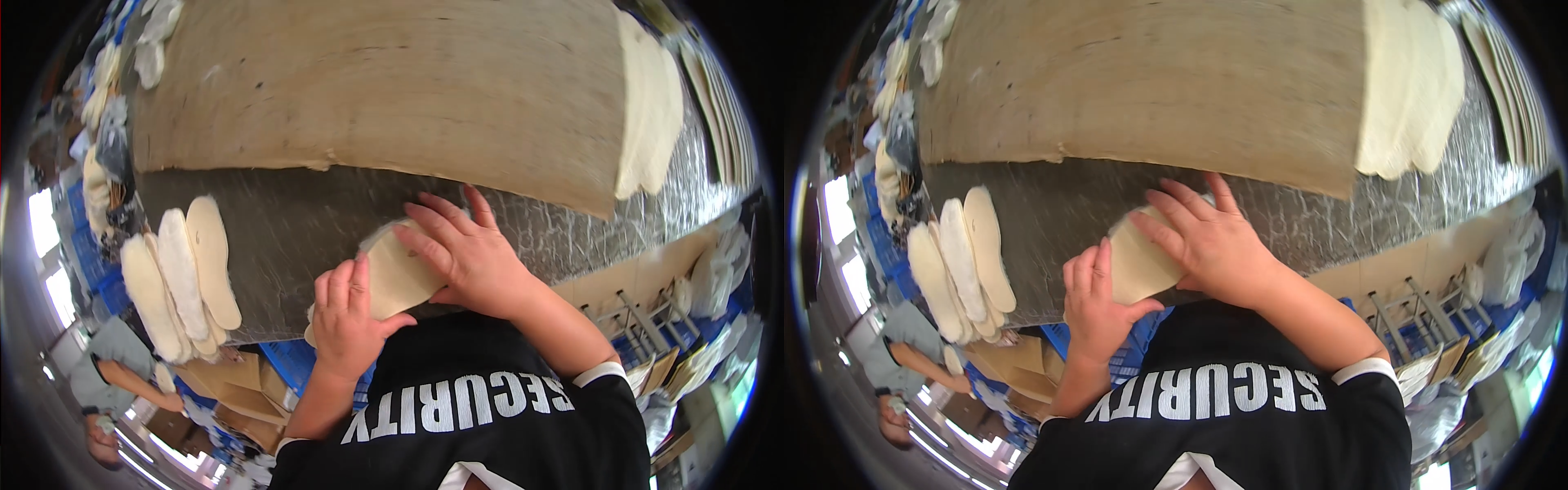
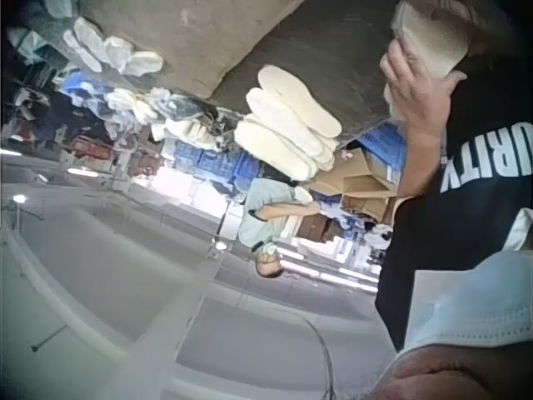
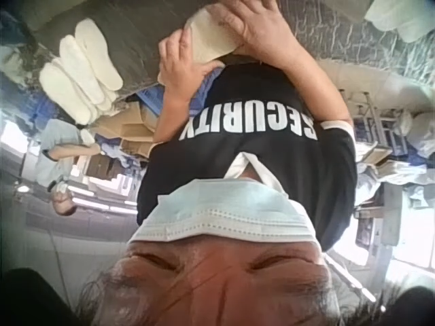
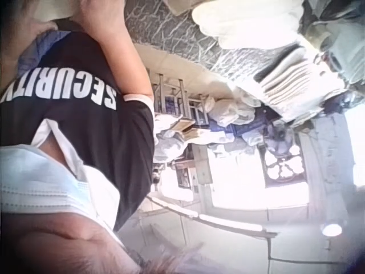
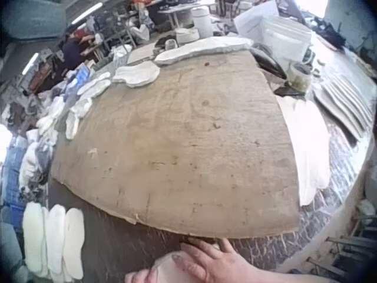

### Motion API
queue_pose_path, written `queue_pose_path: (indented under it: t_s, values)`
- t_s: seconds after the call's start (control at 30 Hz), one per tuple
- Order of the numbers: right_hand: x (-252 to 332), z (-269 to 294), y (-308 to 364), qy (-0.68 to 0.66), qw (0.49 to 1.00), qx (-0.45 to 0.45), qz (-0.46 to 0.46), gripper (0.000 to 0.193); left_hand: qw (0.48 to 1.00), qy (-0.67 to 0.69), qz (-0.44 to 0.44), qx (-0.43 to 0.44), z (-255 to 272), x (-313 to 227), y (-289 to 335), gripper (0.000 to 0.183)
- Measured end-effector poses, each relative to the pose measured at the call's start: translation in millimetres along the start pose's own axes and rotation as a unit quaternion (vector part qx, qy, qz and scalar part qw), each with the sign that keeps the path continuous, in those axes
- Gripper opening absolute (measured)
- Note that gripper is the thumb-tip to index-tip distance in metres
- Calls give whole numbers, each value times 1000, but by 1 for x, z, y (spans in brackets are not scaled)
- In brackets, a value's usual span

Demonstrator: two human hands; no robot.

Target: Manually inspecting, sorting, and stacking white shoe insoles in a manufacturing environment.

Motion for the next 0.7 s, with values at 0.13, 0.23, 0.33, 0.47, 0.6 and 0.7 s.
queue_pose_path:
  t_s: [0.13, 0.23, 0.33, 0.47, 0.6, 0.7]
  values:
    - [0, -4, -5, 7, 998, 55, -20, 93, 991, 130, 29, -7, 23, 9, -3, 92]
    - [-3, -5, -2, 0, 998, 60, -31, 94, 976, 177, 109, 55, 28, 38, 6, 75]
    - [-4, -5, -2, -6, 998, 55, -38, 97, 966, 215, 131, 52, 32, 55, 10, 37]
    - [-1, -6, -3, 15, 997, 66, -32, 99, 956, 252, 148, 40, 22, 62, 9, 17]
    - [-1, -4, -5, 38, 994, 90, -39, 102, 957, 253, 143, 24, 17, 64, 6, 15]
    - [-1, -4, -6, 47, 993, 99, -45, 103, 953, 266, 143, 31, 14, 67, 3, 14]
Point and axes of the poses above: each hand's wrist, its own y-axis away from the middle knuckle, its own z-axis out of the back of the hand, x = y × z, the point moved 3 cm from there along -y, towards the middle knuckle, and after that the axes turned 5 degrees about z, right-handed, at the moved point
